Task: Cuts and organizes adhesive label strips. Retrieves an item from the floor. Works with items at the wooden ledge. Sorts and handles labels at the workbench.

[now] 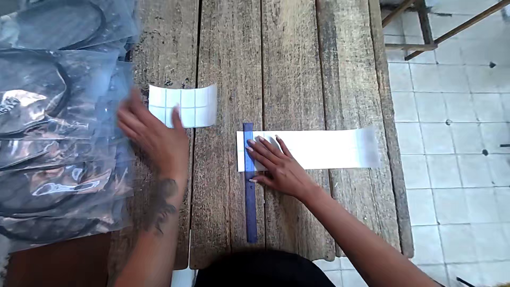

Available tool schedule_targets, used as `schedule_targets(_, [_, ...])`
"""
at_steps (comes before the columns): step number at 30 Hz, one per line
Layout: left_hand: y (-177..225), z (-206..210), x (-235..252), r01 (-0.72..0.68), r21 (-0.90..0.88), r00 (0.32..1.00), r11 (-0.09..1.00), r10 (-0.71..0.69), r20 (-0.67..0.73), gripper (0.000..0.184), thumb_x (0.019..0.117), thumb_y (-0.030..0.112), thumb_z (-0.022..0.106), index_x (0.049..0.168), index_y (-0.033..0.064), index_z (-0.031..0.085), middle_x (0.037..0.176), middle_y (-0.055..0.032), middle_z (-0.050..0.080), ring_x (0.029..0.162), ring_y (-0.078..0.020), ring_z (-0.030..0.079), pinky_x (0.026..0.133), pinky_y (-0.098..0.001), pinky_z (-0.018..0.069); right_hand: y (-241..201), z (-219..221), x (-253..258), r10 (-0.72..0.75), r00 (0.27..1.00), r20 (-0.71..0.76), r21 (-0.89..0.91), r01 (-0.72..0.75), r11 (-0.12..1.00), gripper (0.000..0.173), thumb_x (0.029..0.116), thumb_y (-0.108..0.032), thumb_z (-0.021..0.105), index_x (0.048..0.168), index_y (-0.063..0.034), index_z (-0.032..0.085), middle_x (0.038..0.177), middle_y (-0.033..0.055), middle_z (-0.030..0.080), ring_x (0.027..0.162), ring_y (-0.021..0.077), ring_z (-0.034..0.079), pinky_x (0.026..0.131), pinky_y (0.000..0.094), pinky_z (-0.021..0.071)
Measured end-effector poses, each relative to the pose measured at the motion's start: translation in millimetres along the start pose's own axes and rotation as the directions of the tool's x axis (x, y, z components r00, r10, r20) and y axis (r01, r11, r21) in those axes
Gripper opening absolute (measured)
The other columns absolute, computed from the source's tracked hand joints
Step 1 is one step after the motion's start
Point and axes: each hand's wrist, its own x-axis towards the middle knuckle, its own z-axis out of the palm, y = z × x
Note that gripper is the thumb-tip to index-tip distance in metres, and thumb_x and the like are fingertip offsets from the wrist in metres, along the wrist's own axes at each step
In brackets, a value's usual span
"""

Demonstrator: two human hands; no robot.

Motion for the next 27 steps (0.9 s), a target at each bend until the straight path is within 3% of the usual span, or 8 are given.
schedule_targets(2, [27, 29, -58, -0.099, -0.008, 0.987, 0.995, 0.099, 0.126, 0.058, 0.1007, 0.039, 0.059, 0.139, -0.0039, 0.053, 0.135, -0.0353, 0.053, 0.129, -0.0545, 0.049, 0.108, -0.0677, 0.0379, 4, 2, -5, 0.015, 1.000, -0.004, 0.002, -0.015, 1.000, 0.075, 0.0993, -0.064, 0.048, 0.155, -0.0141, 0.047, 0.164, 0.0032, 0.039, 0.154, 0.0239, 0.030, 0.126, 0.0595, 0.0185])
schedule_targets(4, [41, 57, -97, -0.061, -0.031, 0.951, 0.998, 0.068, 0.301, 0.059, 0.1005, 0.050, 0.057, 0.134, 0.0019, 0.058, 0.129, -0.0279, 0.057, 0.122, -0.0483, 0.052, 0.100, -0.0645, 0.0422, 7, 2, -10, 0.030, 1.000, -0.004, -0.002, -0.030, 1.000, 0.076, 0.0987, -0.066, 0.048, 0.155, -0.0142, 0.046, 0.164, 0.0029, 0.039, 0.155, 0.0230, 0.029, 0.126, 0.0609, 0.0164])
schedule_targets(8, [51, 65, -99, 0.009, -0.061, 0.906, 0.998, 0.018, 0.423, 0.040, 0.1013, 0.039, 0.061, 0.110, 0.0013, 0.069, 0.110, -0.0213, 0.064, 0.111, -0.0432, 0.057, 0.096, -0.0616, 0.0430, 8, 0, -18, 0.059, 0.998, -0.003, -0.037, -0.059, 0.998, 0.078, 0.0986, -0.067, 0.046, 0.156, -0.0143, 0.046, 0.165, 0.0020, 0.037, 0.155, 0.0239, 0.027, 0.126, 0.0618, 0.0147])
schedule_targets(11, [29, 43, -86, 0.076, -0.168, 0.876, 0.983, 0.015, 0.483, 0.032, 0.1044, 0.032, 0.058, 0.107, 0.0019, 0.070, 0.098, -0.0165, 0.069, 0.096, -0.0351, 0.066, 0.091, -0.0615, 0.0488, 4, 3, -17, 0.059, 0.998, -0.025, -0.032, -0.060, 0.998, 0.079, 0.0982, -0.068, 0.046, 0.156, -0.0134, 0.046, 0.165, 0.0033, 0.038, 0.155, 0.0244, 0.028, 0.126, 0.0608, 0.0163])
schedule_targets(14, [-14, 5, -74, 0.177, -0.174, 0.854, 0.969, -0.063, 0.517, 0.032, 0.1033, 0.032, 0.062, 0.110, 0.0016, 0.069, 0.095, -0.0147, 0.070, 0.086, -0.0280, 0.068, 0.081, -0.0537, 0.0555, -2, 10, -14, 0.030, 0.998, -0.048, -0.006, -0.031, 1.000, 0.078, 0.0996, -0.066, 0.046, 0.155, -0.0113, 0.046, 0.164, 0.0048, 0.038, 0.155, 0.0237, 0.029, 0.126, 0.0593, 0.0170])
schedule_targets(17, [-36, -14, -70, 0.289, -0.190, 0.846, 0.938, -0.157, 0.510, 0.027, 0.1013, 0.031, 0.065, 0.105, 0.0052, 0.069, 0.082, -0.0057, 0.066, 0.070, -0.0146, 0.060, 0.068, -0.0365, 0.0508, -12, 16, -6, -0.015, 0.999, -0.040, -0.004, 0.015, 1.000, 0.076, 0.1016, -0.063, 0.044, 0.155, -0.0097, 0.045, 0.164, 0.0069, 0.038, 0.155, 0.0231, 0.029, 0.127, 0.0579, 0.0167])
schedule_targets(21, [-37, 2, -80, 0.235, -0.167, 0.903, 0.957, -0.151, 0.403, 0.030, 0.0970, 0.035, 0.071, 0.100, 0.0049, 0.071, 0.083, -0.0083, 0.066, 0.074, -0.0210, 0.062, 0.071, -0.0450, 0.0521, -12, 17, 5, -0.054, 0.997, -0.062, -0.008, 0.054, 0.999, 0.076, 0.1003, -0.063, 0.048, 0.151, -0.0065, 0.050, 0.161, 0.0095, 0.043, 0.152, 0.0243, 0.034, 0.127, 0.0557, 0.0195])
schedule_targets(27, [-67, -13, -58, 0.211, -0.191, 0.906, 0.959, -0.119, 0.406, 0.033, 0.1009, 0.035, 0.066, 0.098, 0.0022, 0.068, 0.074, -0.0076, 0.061, 0.063, -0.0173, 0.056, 0.062, -0.0407, 0.0488, -12, 13, -1, 0.010, 0.997, -0.071, -0.041, -0.013, 0.999, 0.077, 0.1010, -0.062, 0.046, 0.155, -0.0063, 0.045, 0.163, 0.0091, 0.039, 0.154, 0.0239, 0.031, 0.125, 0.0653, 0.0115])
